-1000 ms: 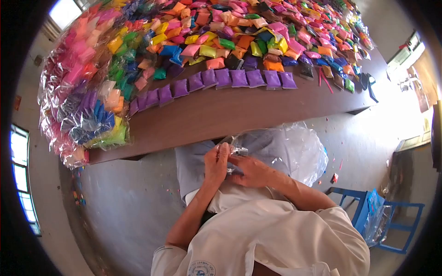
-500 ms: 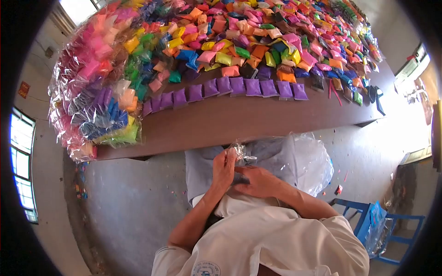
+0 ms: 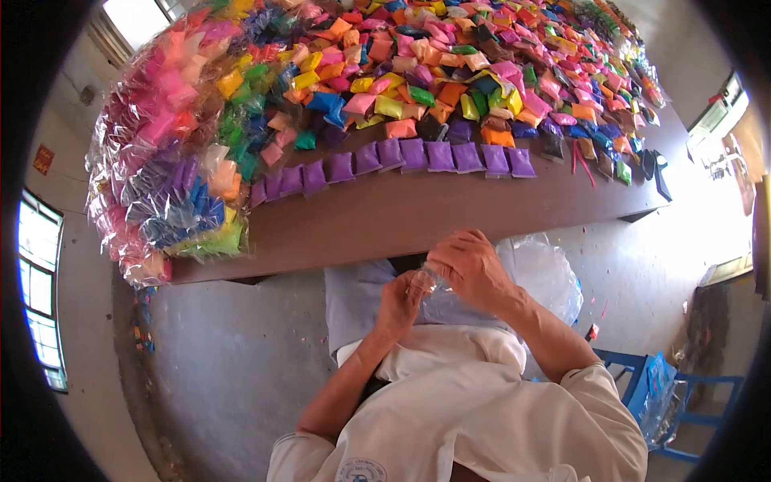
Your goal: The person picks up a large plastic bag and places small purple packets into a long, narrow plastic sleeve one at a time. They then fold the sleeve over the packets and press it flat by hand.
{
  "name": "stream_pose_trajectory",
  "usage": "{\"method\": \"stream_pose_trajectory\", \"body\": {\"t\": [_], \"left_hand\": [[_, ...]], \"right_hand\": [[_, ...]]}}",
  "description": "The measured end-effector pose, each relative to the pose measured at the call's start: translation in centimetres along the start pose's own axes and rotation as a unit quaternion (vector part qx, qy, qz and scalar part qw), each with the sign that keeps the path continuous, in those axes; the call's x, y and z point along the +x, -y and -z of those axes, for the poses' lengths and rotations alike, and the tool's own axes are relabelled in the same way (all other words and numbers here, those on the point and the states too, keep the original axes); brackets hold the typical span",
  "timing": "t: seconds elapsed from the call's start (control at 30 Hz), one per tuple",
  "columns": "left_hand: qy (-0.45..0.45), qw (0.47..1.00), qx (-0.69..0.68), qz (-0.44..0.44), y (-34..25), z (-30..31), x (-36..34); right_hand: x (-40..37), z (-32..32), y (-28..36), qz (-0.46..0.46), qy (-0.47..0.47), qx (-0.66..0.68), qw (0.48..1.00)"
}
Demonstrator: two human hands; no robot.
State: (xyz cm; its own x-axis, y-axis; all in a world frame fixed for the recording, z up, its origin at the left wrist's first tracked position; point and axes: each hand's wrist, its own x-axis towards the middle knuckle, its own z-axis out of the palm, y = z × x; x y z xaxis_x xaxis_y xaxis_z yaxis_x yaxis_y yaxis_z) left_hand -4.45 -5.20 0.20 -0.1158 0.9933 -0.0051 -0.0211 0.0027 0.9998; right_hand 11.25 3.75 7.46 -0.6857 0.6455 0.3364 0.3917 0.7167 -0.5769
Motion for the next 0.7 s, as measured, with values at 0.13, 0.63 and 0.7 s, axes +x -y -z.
{"method": "stream_pose_trajectory", "body": {"t": [0.13, 0.63, 0.7], "left_hand": [[0.004, 0.999, -0.013, 0.038, 0.0, 0.2, -0.1], [0.038, 0.998, -0.005, 0.042, -1.9, 0.5, 0.0], [0.040, 0.998, 0.020, 0.054, -2.4, 0.3, 0.0]], "right_hand": [[0.7, 1.2, -0.4, 0.010, 0.036, 0.030, 0.999], [1.5, 1.6, -0.8, 0.063, 0.075, 0.023, 0.995], [1.7, 1.7, -0.7, 0.019, 0.066, 0.036, 0.997]]}}
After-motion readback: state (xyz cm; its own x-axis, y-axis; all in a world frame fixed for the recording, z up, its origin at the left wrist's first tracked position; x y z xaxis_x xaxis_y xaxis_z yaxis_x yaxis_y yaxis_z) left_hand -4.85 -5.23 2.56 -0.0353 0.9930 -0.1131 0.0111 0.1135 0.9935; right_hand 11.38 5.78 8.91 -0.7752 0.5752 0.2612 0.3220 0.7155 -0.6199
